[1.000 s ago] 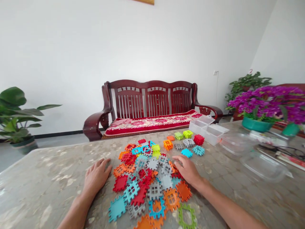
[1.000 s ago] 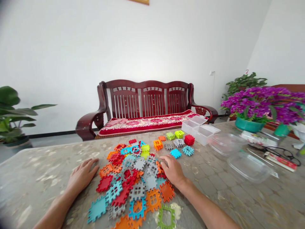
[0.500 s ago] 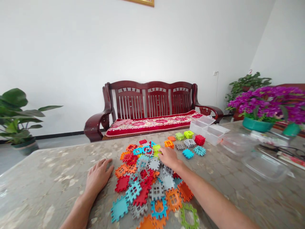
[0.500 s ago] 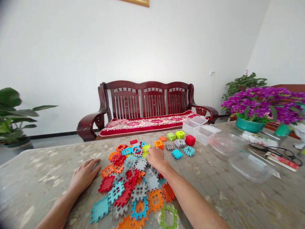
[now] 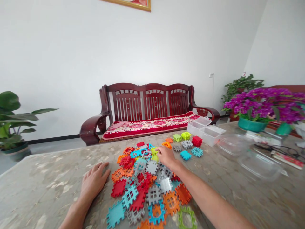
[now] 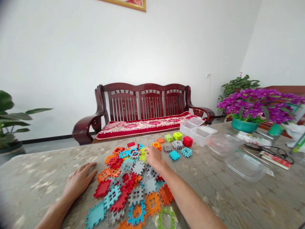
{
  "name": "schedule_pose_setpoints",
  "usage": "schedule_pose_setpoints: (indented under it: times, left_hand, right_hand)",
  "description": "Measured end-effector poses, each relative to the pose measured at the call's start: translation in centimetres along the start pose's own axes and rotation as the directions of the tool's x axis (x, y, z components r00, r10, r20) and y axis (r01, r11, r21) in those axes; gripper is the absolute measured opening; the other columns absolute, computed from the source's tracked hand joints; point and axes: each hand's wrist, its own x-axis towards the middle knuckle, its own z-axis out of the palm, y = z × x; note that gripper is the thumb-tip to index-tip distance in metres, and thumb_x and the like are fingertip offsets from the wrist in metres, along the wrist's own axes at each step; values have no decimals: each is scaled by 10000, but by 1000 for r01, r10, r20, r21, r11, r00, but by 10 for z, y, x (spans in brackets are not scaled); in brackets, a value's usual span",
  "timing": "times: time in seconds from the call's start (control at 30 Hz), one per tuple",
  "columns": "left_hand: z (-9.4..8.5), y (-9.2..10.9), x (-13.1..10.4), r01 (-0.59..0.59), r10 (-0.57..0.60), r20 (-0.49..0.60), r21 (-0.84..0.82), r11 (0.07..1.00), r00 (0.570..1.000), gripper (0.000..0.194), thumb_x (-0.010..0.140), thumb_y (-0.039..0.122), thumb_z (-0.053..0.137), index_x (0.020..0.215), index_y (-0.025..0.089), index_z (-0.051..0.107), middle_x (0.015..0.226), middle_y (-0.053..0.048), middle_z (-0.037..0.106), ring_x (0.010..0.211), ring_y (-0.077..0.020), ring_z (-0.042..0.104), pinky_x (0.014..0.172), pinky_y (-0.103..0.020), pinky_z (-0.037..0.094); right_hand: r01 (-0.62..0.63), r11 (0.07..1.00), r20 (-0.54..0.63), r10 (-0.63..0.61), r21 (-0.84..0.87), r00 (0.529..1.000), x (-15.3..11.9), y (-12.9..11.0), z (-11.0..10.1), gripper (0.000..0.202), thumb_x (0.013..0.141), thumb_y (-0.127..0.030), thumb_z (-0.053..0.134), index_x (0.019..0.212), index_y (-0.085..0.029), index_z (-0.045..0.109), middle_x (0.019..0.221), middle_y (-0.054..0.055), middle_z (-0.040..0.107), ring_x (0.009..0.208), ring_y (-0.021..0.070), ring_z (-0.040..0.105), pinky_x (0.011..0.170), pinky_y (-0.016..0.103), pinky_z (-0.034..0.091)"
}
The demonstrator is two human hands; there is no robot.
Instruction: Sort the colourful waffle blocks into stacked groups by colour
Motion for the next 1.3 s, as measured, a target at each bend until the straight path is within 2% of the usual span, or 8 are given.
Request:
schedule_pose_setpoints:
  times: [0.23,0.4,0.67,0.8,0.93,1.0,1.1,1.3]
  left_hand:
    - [1,-2,1,1,0,12,-28,1000,1000,542,931,450,298,1355,241,564,1454,-96,525,1310,-303,504,1098,-468,360]
    - [1,-3,2,-7,7,-8,-51,999,1000,537,921,450,326,1336,229,586,1434,-115,545,1295,-319,518,1091,-485,372]
    - [7,-7,5,-4,4,-10,-52,999,1000,534,914,442,346,1344,231,582,1436,-113,545,1289,-318,525,1098,-482,379]
    - [7,-7,4,-17,16,-6,-38,999,1000,545,921,445,318,1343,223,583,1435,-116,544,1287,-318,528,1101,-476,379]
    - [5,-6,4,-13,13,-1,-42,999,1000,554,922,449,311,1349,219,579,1438,-119,540,1294,-322,524,1104,-480,378]
    - [4,-6,4,-7,7,-1,-50,999,1000,551,919,445,319,1347,218,581,1434,-119,544,1290,-322,527,1106,-483,378]
    - [5,-6,5,-8,8,0,-51,999,1000,560,918,446,312,1352,211,577,1430,-124,545,1290,-324,527,1106,-486,380]
    - [6,-7,5,-13,13,6,-33,999,1000,567,914,457,313,1358,215,568,1442,-126,532,1305,-318,513,1118,-473,371]
  right_hand:
    - [149,955,-212,-94,257,973,-3,17,-7,350,786,-17,540,1003,-207,738,1042,56,712,1000,163,631,914,259,447]
    - [307,898,-359,-186,315,914,-21,39,-11,365,787,-1,505,980,-220,724,983,42,682,962,167,628,875,275,477]
    - [408,854,-397,-270,322,877,-62,78,-4,400,759,-4,456,990,-223,699,936,37,666,914,169,627,858,288,496]
    - [354,857,-426,-180,375,887,-66,80,1,406,740,-13,440,993,-208,691,956,50,675,923,176,625,845,291,504]
    - [236,885,-343,-94,401,935,-66,76,3,345,796,-107,502,1081,-200,674,1076,75,677,1014,196,622,891,319,509]
    - [192,915,-298,-84,355,951,-67,75,4,329,824,-170,543,1129,-200,663,1142,87,671,1102,215,599,981,354,473]
    - [142,953,-261,-70,267,963,-70,75,3,370,813,-183,578,1176,-193,649,1203,100,657,1172,227,567,1058,368,416]
    - [31,994,-193,-11,103,981,-73,71,-6,402,816,-232,598,1214,-186,635,1243,117,655,1176,257,566,1043,354,411]
